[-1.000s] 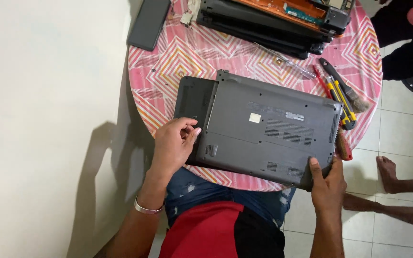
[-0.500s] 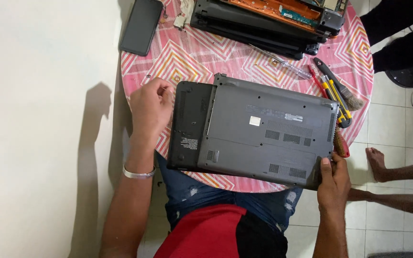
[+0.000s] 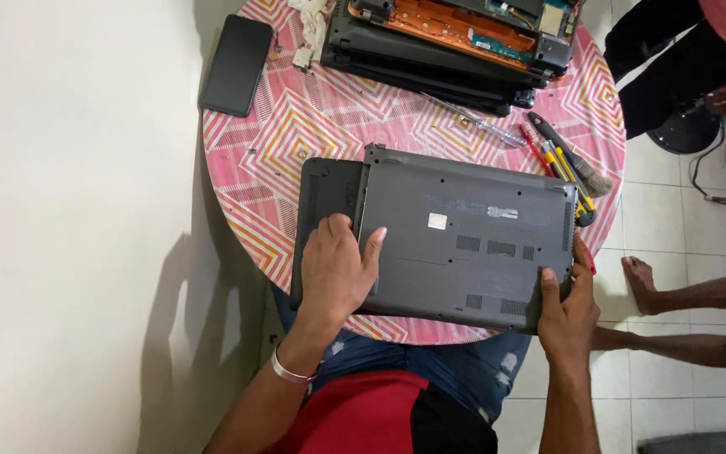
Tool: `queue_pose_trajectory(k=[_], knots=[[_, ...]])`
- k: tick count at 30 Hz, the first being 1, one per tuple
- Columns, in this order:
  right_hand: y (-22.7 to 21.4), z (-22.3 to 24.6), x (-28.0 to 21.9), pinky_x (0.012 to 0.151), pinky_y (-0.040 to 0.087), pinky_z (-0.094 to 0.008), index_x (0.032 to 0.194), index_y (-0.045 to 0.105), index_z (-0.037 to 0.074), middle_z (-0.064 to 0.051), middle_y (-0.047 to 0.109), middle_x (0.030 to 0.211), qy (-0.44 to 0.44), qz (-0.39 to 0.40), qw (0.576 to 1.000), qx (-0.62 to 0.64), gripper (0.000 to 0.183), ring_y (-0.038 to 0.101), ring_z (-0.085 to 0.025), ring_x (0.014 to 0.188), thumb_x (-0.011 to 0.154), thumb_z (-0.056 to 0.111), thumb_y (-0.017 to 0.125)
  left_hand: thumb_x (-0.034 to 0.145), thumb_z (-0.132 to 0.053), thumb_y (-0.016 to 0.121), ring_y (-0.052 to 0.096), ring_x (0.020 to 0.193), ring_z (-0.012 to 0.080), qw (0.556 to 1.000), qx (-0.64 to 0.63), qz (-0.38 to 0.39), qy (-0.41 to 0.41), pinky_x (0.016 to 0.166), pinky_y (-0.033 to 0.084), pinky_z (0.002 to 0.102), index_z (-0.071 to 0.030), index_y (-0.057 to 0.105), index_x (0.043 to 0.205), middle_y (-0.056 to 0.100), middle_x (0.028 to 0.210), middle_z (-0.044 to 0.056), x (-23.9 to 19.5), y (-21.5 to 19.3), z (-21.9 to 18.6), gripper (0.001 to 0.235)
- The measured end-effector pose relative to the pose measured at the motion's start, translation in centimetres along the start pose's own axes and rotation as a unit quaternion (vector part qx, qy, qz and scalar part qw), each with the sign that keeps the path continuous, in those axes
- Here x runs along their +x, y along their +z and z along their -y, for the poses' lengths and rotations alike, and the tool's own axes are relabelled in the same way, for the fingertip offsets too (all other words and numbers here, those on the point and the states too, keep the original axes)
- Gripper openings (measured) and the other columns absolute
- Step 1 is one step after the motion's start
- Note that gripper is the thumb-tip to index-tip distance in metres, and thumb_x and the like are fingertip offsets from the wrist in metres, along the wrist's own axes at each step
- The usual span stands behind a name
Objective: The person disassembles a laptop by removing the back cover and internal components. They then reassemble the laptop by placing the components back and securing the cover with a screwdriver.
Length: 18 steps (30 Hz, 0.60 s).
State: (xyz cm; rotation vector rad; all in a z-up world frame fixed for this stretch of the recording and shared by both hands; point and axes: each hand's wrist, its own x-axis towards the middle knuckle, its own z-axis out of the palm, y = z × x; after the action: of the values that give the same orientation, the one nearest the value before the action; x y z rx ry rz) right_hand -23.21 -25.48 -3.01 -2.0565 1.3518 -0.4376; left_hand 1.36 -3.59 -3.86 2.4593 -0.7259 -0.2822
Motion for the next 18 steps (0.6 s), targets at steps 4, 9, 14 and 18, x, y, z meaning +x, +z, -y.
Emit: queue_pose_trajectory(k=[4,9,14,18], knots=[[-0.9,4.5,0.3,0.092,0.047,-0.051,0.146,0.048,0.008,-0.017,0.062,0.136,0.085,0.047,0.995,-0.022,0.076,0.058,-0.037,0.122,0.093,0.062,0.045,0.104,-0.053,0.049,0.067,0.088,0.0334,0.997,-0.040,0.020,-0.061,0.076,0.054,0.046,-0.002,0.059,0.112,0.066,0.099,0.015,0.0,-0.3,0.6,0.053],[0.3,4.3,0.4,0.082,0.051,-0.048,0.140,0.048,0.012,-0.015,0.065,0.130,0.080,0.066,0.995,-0.004,0.071,0.064,-0.034,0.113,0.092,0.064,0.043,0.100,-0.053,0.050,0.066,0.096,0.0322,0.982,-0.050,0.028,-0.178,0.078,0.051,0.050,-0.008,0.059,0.113,0.069,0.107,0.010,-0.2,-3.0,-0.5,0.048],[0.7,4.2,0.0,0.086,0.047,-0.047,0.136,0.055,0.012,-0.013,0.069,0.125,0.048,0.058,0.997,0.011,0.060,0.064,-0.032,0.114,0.097,0.056,0.046,0.100,-0.052,0.052,0.065,0.096,0.0337,0.977,-0.054,0.013,-0.204,0.084,0.048,0.052,-0.010,0.059,0.104,0.069,0.102,0.009,-0.7,-3.8,0.3,0.042],[0.3,-1.2,-0.4,0.090,0.048,-0.039,0.136,0.057,0.003,-0.014,0.064,0.126,0.068,0.045,0.989,0.127,0.048,0.058,-0.024,0.113,0.101,0.037,0.053,0.101,-0.050,0.050,0.064,0.088,0.0395,0.982,-0.098,0.029,-0.158,0.079,0.047,0.054,-0.006,0.058,0.099,0.067,0.095,0.016,-2.6,-2.6,-1.7,0.045]])
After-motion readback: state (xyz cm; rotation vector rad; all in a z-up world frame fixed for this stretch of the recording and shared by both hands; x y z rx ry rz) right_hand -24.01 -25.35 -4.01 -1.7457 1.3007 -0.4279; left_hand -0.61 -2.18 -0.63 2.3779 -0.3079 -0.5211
